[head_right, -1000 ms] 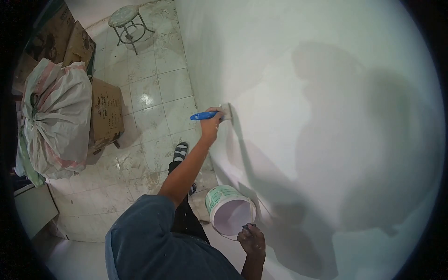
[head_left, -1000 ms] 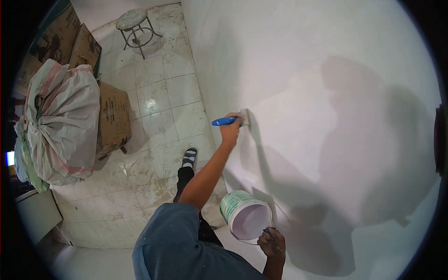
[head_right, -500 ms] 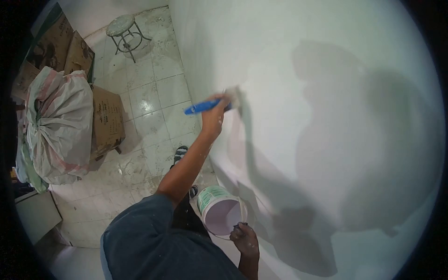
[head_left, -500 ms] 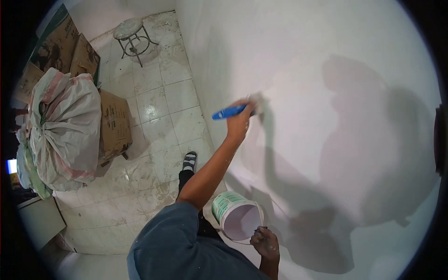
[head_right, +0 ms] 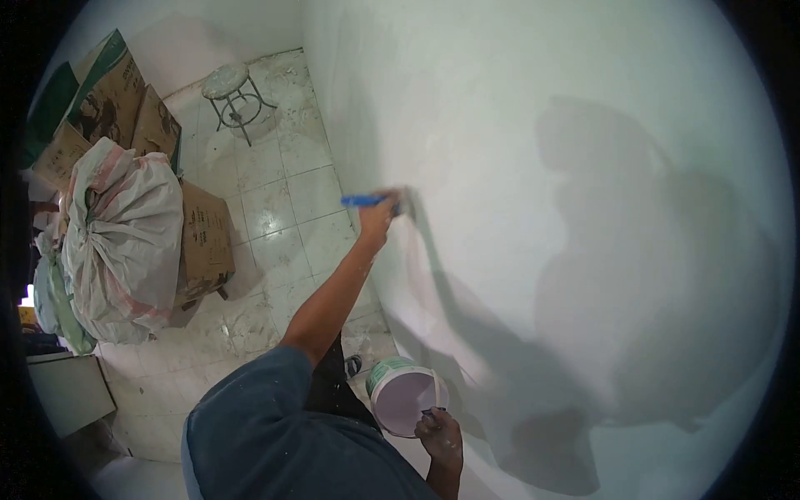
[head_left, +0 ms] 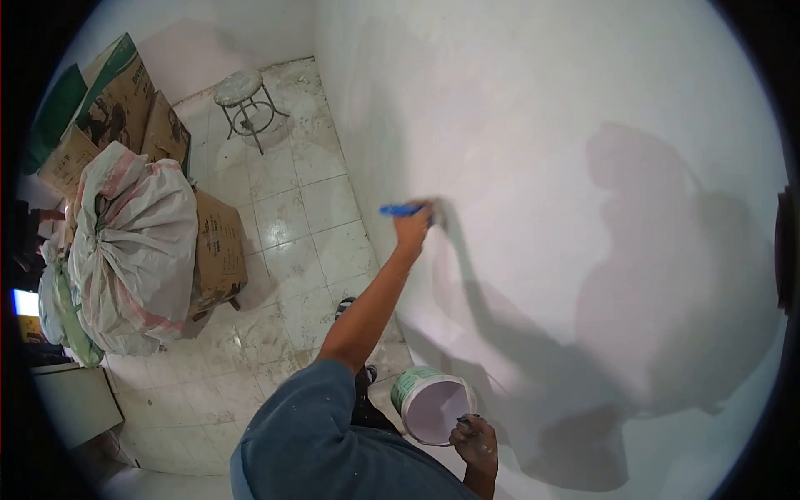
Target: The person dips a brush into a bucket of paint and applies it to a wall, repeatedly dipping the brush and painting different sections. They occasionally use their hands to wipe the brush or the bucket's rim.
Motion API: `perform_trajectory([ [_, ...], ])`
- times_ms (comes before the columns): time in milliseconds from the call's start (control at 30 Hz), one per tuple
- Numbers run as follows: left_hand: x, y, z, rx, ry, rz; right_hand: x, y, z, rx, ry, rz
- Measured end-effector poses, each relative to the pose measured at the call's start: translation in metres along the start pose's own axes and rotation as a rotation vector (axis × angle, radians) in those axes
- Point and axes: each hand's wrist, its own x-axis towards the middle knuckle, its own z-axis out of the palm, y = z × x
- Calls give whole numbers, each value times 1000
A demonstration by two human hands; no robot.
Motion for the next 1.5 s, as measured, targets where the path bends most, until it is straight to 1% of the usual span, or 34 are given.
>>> perform_trajectory([
  [33,-14,49,36,96,-27,78,-3,-1,3,-1,21,-23],
  [67,-18,84,60,-52,-175,147,-7,-2,3,0,44,-45],
  [100,-32,129,88,-75,-199,118,-8,-2,0,9,38,-43],
  [167,-45,184,116,-260,-423,111,-6,-5,-1,-4,-40,-35],
  [267,-32,140,99,-224,-329,96,-6,-6,6,-8,38,-62],
  [300,-22,103,74,-279,-315,19,-4,-8,0,-10,26,-67],
  [333,-14,73,48,-236,-196,-9,-1,-8,-10,58,-75,-31],
  [367,-10,49,24,-97,-127,11,2,-8,-16,127,-177,5],
  [400,0,25,-1,81,-83,-83,4,-9,-15,131,-181,5],
  [433,1,9,-20,260,-29,-185,1,-8,-13,86,-115,-22],
  [467,0,14,-15,260,-27,-182,0,-10,-11,35,-58,-53],
  [533,0,42,20,222,-99,-59,-2,-16,-11,34,-82,-44],
  [567,-27,88,62,263,-134,109,-3,-15,-11,44,-97,-28],
  [600,-25,113,92,239,-149,271,-2,-14,-10,47,-97,-19],
  [633,-41,158,115,117,-277,240,-2,-13,-9,38,-104,-25],
  [667,-59,192,140,-119,-370,224,0,-12,-10,29,-113,-34],
  [700,-73,219,156,-165,-398,187,3,-11,-13,35,-113,-27],
  [733,-68,211,148,-156,-400,184,8,-10,-17,47,-128,-9],
  [800,-44,162,112,-266,-405,176,9,-13,-15,44,-147,-4],
  [833,-35,115,86,-161,-288,164,5,-13,-10,37,-114,-16],
  [867,-29,71,54,-243,-206,13,4,-13,-7,31,-78,-25],
  [933,-9,-1,-9,172,85,15,7,-14,-5,41,-60,-50],
  [967,-4,-14,-22,170,89,6,3,-11,-9,58,-25,-62],
  [1000,-1,-19,-27,286,104,7,0,-9,-16,55,-20,-68],
  [1033,9,-22,-21,395,114,24,4,-12,-20,79,-88,-46],
  [1067,-5,22,22,226,59,38,5,-12,-22,108,-149,-17],
  [1100,-9,55,58,200,77,148,2,-12,-17,135,-128,-28],
  [1133,-19,101,83,188,-85,270,-1,-12,-11,135,-122,-26],
  [1200,-46,188,132,-194,-329,173,-4,-11,0,97,-44,-66],
  [1267,-65,217,144,-352,-432,125,2,-6,-4,105,-59,-77],
  [1333,-38,143,114,-320,-364,62,11,-13,1,94,-84,-108],
  [1400,-19,85,65,-311,-165,-48,10,-14,5,109,-10,-56],
  [1467,16,22,10,-80,20,-79,10,-14,-1,128,-10,-38],
  [1500,19,-7,-15,-73,46,-102,10,-12,-2,143,-19,-35],
])
